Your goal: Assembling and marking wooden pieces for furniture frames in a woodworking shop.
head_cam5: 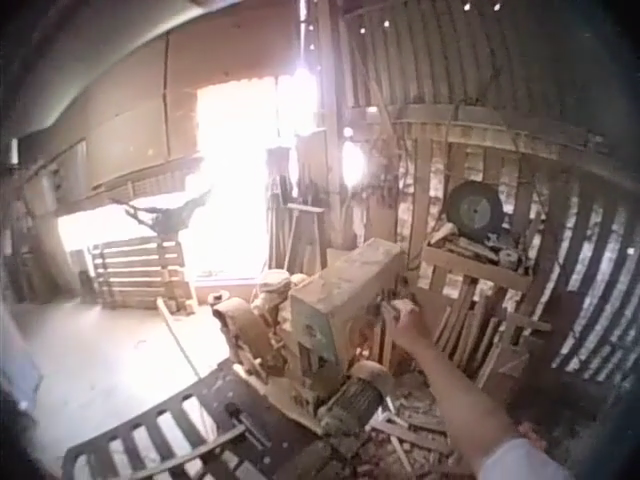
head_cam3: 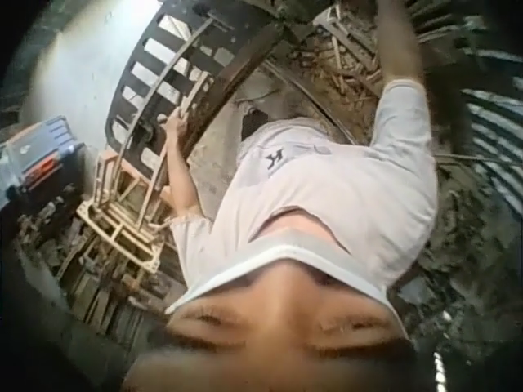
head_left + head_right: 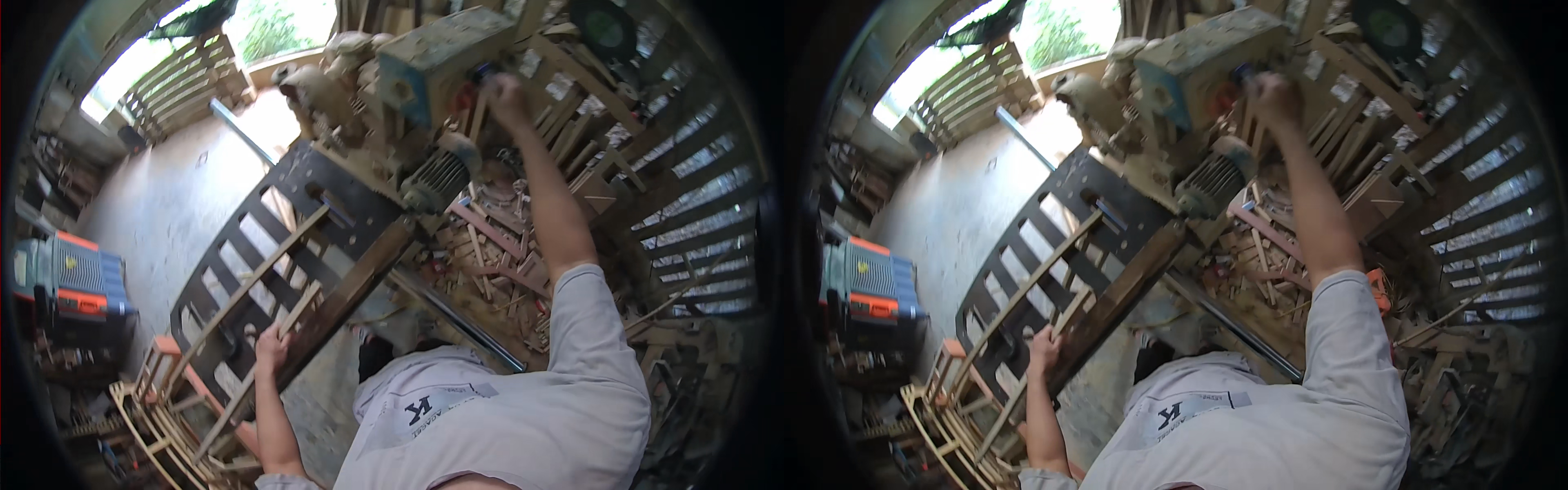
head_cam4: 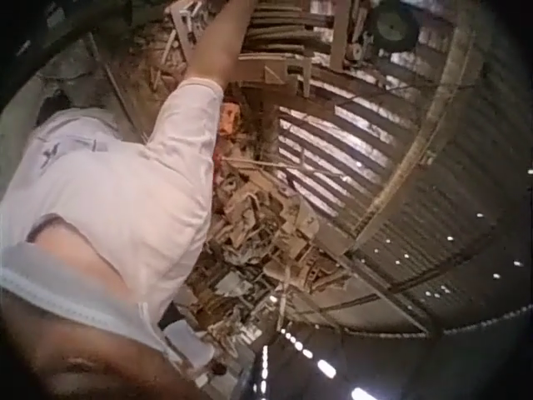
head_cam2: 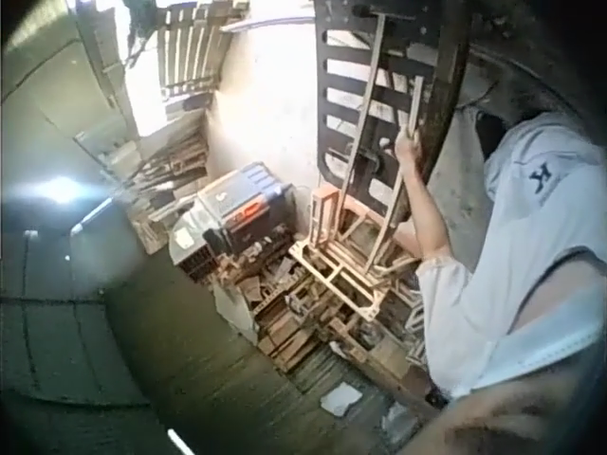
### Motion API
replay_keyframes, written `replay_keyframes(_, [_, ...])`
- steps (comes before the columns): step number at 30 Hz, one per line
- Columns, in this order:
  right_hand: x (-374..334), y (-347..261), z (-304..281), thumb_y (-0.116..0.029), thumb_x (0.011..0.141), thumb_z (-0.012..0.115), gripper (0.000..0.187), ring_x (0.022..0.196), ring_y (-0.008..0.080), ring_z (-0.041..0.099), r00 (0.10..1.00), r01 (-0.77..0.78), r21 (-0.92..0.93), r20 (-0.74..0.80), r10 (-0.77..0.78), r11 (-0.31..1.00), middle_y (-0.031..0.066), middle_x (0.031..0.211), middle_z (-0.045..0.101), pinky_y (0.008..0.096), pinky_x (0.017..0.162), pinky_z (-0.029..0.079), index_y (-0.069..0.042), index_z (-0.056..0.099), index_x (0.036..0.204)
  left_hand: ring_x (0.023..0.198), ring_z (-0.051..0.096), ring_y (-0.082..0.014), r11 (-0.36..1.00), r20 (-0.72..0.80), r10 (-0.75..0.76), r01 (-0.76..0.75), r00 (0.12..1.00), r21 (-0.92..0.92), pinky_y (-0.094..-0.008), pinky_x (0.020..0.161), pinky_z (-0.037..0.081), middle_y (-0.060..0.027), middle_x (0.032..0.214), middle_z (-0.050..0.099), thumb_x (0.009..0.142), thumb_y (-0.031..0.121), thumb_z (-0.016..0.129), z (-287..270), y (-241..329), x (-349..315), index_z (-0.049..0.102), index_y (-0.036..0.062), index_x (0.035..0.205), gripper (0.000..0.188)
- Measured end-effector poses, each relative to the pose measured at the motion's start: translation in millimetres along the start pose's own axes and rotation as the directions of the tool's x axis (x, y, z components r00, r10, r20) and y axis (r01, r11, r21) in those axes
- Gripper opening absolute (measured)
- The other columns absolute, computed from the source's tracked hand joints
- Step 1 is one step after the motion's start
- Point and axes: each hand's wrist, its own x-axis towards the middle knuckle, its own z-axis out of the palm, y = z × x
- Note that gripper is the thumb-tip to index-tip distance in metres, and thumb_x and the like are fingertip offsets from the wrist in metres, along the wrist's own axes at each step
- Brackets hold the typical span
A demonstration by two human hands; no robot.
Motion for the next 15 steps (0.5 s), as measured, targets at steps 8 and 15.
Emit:
replay_keyframes(8, [51, 104, 51, -0.067, 0.089, 0.046, 0.067, 0.065, 0.0218, 0.060, 0.973, -0.177, 0.057, 0.160, 0.167, 0.982, 0.0082, 0.071, 0.064, 0.0368, 0.059, 0.044, -0.004, 0.066, 0.098, 0.072, 0.062, -0.0426, 0.995, 0.004, 0.054, -0.054, 0.999, -0.079, -0.0470, 0.061, 0.048, -0.0220, 0.072, 0.062, 0.087, 0.045, 0.064, -14, 23, 35, 0.058, 0.0040, 0.078, 0.042])
replay_keyframes(15, [35, -5, -31, -0.043, 0.096, 0.053, 0.043, 0.043, 0.0062, 0.039, 0.820, -0.535, 0.251, 0.386, 0.423, 0.807, 0.0010, 0.071, 0.058, 0.0238, 0.038, 0.028, -0.001, 0.065, 0.098, 0.081, 0.062, -0.0393, 0.990, 0.159, 0.079, -0.060, 0.984, -0.126, -0.0443, 0.070, 0.049, -0.0218, 0.081, 0.064, 0.093, 0.044, 0.056, 5, 56, 95, 0.066, 0.0029, 0.089, 0.042])
